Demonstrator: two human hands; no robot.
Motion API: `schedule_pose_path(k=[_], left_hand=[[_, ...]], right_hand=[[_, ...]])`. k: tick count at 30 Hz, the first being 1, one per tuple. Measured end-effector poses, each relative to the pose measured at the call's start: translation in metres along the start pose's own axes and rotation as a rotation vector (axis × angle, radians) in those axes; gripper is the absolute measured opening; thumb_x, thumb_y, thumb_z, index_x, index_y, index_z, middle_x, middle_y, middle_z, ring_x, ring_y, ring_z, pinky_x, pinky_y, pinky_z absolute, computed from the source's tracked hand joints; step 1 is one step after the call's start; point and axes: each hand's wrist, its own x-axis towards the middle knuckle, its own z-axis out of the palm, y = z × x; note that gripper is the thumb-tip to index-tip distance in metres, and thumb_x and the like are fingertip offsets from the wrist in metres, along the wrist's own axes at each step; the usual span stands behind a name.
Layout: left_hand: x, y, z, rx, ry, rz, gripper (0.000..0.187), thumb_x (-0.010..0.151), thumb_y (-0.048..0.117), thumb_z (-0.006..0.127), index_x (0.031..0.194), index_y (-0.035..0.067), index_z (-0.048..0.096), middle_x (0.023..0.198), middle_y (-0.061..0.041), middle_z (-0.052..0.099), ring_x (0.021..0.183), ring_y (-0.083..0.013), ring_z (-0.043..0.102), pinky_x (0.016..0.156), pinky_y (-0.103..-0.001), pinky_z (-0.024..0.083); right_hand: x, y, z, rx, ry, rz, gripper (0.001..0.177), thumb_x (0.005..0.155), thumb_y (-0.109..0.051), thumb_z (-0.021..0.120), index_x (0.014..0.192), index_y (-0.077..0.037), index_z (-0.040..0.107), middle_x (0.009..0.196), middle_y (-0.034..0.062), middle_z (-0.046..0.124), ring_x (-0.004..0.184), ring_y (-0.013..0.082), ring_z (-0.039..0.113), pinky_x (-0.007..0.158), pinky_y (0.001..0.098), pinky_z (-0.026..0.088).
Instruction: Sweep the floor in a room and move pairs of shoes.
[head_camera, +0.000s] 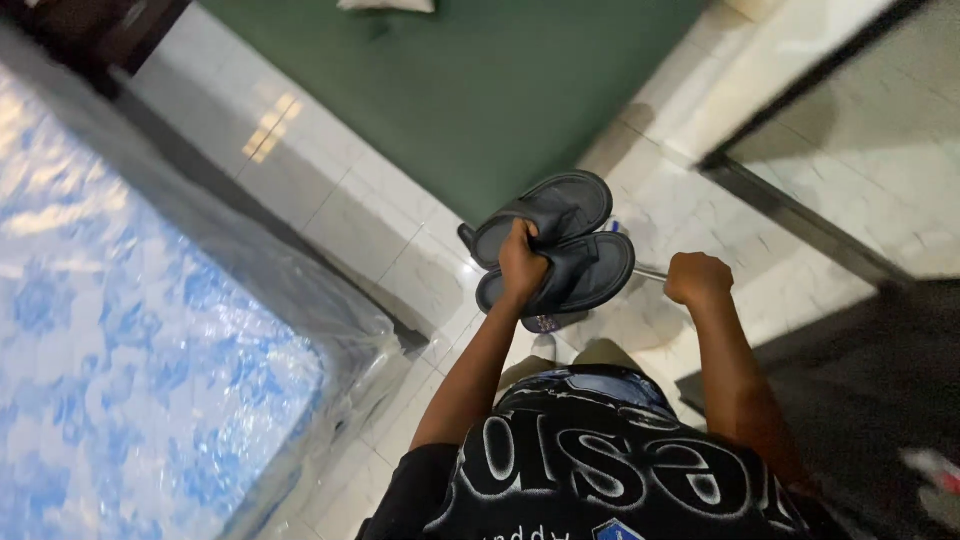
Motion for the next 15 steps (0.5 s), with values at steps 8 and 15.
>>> schedule_pose_path(k=[8,15], left_hand=[[-0.053,-0.004,0.059,-0.027,-0.268,0.129,0.041,0.064,-0.014,0.053,0.099,0.007,0.048,0.073,-0.022,0.055,0.067,-0.0427,0.057,0.062,-0.046,0.04],[-0.129,-0.011,0.098,-0.05,-0.449,0.085,0.036,0.069,-0.01,0.059,0.1,0.008,0.051,0.078,-0.02,0.062,0.074,-0.0386,0.066,0.068,-0.04,0.049]], right_hand=[[-0.085,0.051,0.113,0.236,-0.086,0.128,0.027,0.088,-0.011,0.064,0.109,0.002,0.075,0.112,0.025,0.074,0.101,0.0386,0.075,0.086,0.049,0.061],[-0.164,0.075,0.215,0.47,0.101,0.265,0.021,0.086,-0.013,0.07,0.101,0.0,0.075,0.103,0.0227,0.074,0.097,0.0371,0.073,0.088,0.0482,0.056]])
